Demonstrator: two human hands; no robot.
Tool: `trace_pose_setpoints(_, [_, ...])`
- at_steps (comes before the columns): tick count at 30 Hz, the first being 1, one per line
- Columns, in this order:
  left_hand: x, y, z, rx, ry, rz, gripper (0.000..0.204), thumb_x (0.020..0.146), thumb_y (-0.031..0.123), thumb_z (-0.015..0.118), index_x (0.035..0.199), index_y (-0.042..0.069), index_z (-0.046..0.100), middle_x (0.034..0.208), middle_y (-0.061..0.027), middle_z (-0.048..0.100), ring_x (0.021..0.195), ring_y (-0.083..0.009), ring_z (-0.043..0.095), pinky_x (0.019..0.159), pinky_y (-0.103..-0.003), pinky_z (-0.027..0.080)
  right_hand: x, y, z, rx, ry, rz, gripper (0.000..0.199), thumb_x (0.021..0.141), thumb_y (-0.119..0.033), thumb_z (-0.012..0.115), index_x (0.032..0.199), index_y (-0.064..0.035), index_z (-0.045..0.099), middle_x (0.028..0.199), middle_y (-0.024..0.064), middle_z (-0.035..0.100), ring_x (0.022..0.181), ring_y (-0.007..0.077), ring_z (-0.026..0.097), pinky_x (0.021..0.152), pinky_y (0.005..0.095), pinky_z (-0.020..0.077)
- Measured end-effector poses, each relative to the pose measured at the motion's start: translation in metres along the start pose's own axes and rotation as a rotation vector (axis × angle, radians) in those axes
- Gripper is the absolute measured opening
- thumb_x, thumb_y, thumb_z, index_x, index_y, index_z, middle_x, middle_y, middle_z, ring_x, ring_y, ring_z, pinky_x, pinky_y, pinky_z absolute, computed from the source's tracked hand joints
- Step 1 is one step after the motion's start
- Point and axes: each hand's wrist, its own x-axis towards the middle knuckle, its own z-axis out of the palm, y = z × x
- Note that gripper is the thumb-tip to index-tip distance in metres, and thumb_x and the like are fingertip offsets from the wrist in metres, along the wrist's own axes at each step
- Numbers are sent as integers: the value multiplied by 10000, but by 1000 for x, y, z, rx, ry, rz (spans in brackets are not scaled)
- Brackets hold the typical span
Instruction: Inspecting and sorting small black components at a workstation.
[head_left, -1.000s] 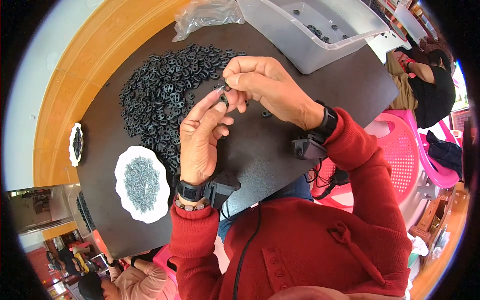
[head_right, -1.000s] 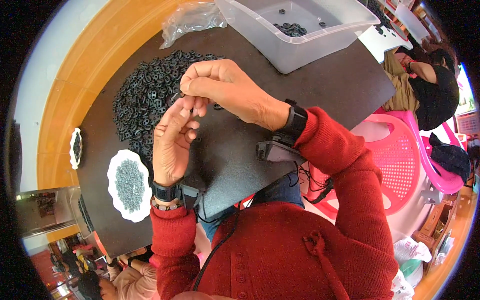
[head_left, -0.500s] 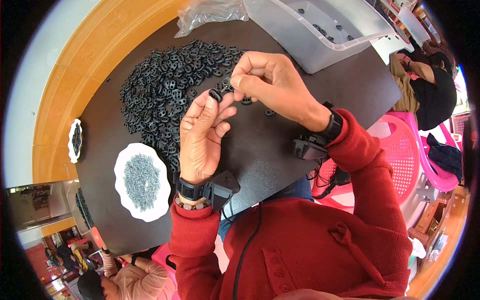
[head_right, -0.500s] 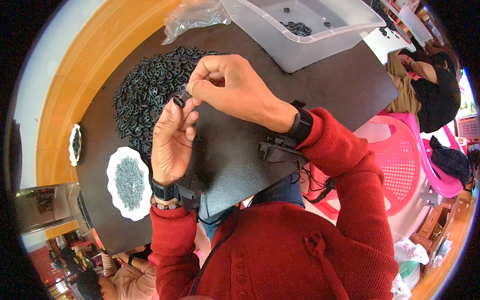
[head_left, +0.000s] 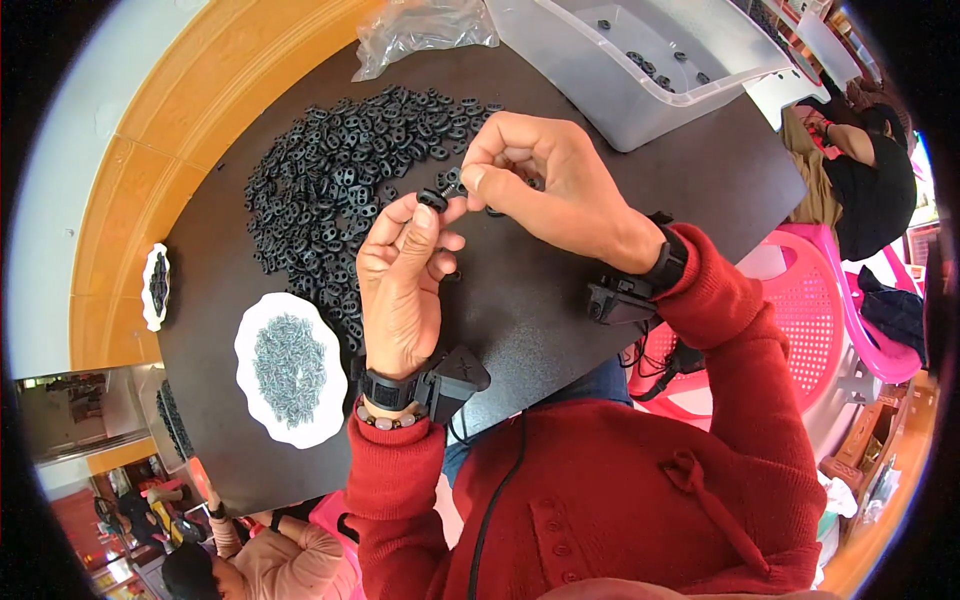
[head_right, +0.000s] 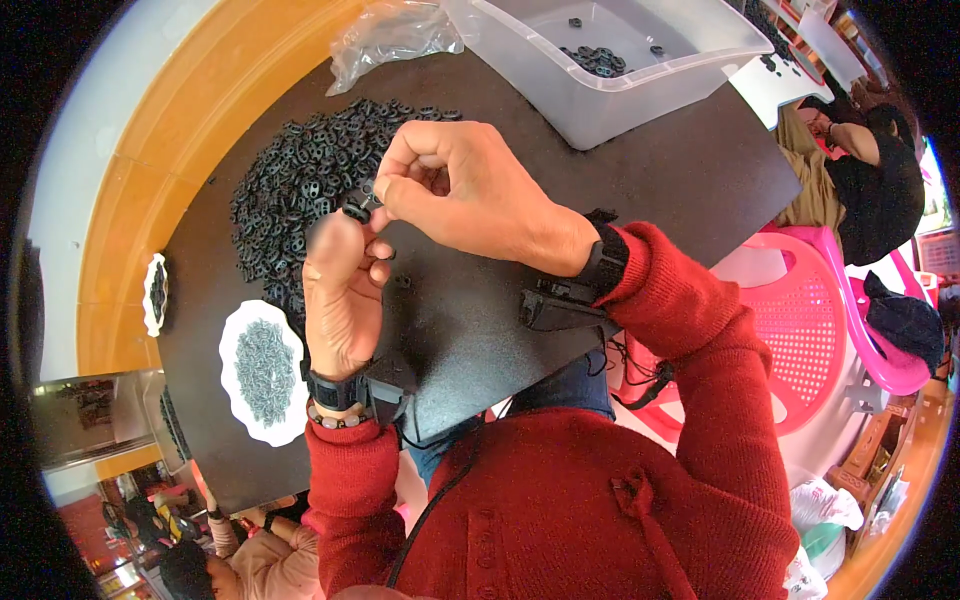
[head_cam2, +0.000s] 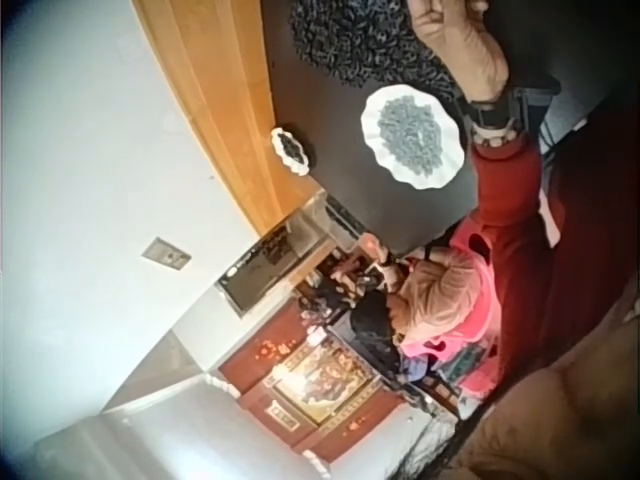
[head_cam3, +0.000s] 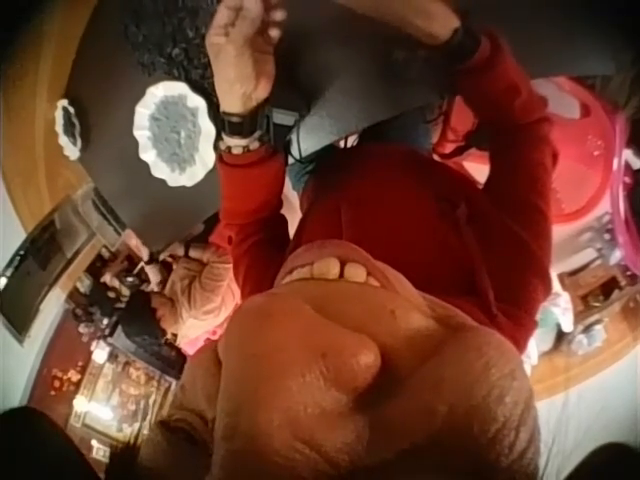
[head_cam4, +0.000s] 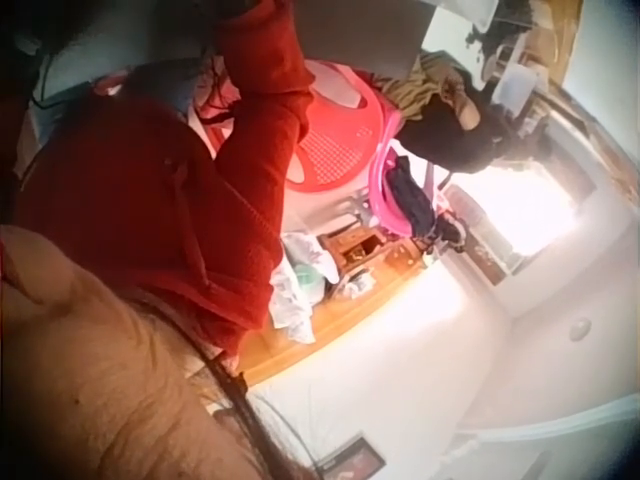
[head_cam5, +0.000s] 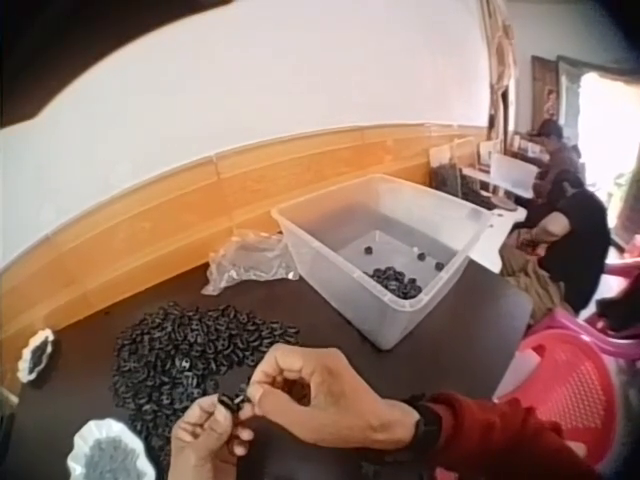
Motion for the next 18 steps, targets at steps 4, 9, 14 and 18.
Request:
trace_pose_setpoints(4, [1, 1, 1, -4, -13, -7, 203, 1080, 184, 749, 1247, 72, 718, 1121, -145, 823, 787, -103, 708, 675, -217, 545, 2, 0, -2, -53, 15, -14, 81, 1031, -78, 692, 998, -5, 694, 898, 12, 713, 844, 70, 704, 733, 250, 560])
trace_pose_setpoints(9, [2, 0, 1, 8, -6, -17, 207, 1079, 188, 752, 1245, 68, 722, 1114, -140, 822, 776, -100, 702, 674, -222, 543, 2, 3, -2, -68, 16, -19, 83, 1030, -80, 697, 999, -3, 697, 893, 10, 714, 829, 68, 701, 724, 249, 559])
trace_pose_setpoints(14, [2, -1, 3, 30, -8, 0, 208, 1072, 179, 762, 1242, 63, 732, 1090, -118, 826, 772, -92, 699, 667, -218, 533, 3, 8, -2, -81, 15, -39, 82, 1028, -75, 698, 993, -1, 698, 891, 5, 714, 818, 68, 700, 718, 243, 554])
trace_pose_setpoints(18, [1, -2, 2, 60, -13, 31, 209, 1064, 173, 772, 1233, 56, 739, 1065, -105, 829, 777, -86, 701, 664, -216, 528, 2, 5, -1, -92, -38, -26, 87, 1025, -71, 703, 979, 1, 694, 893, 1, 713, 812, 65, 697, 710, 241, 545])
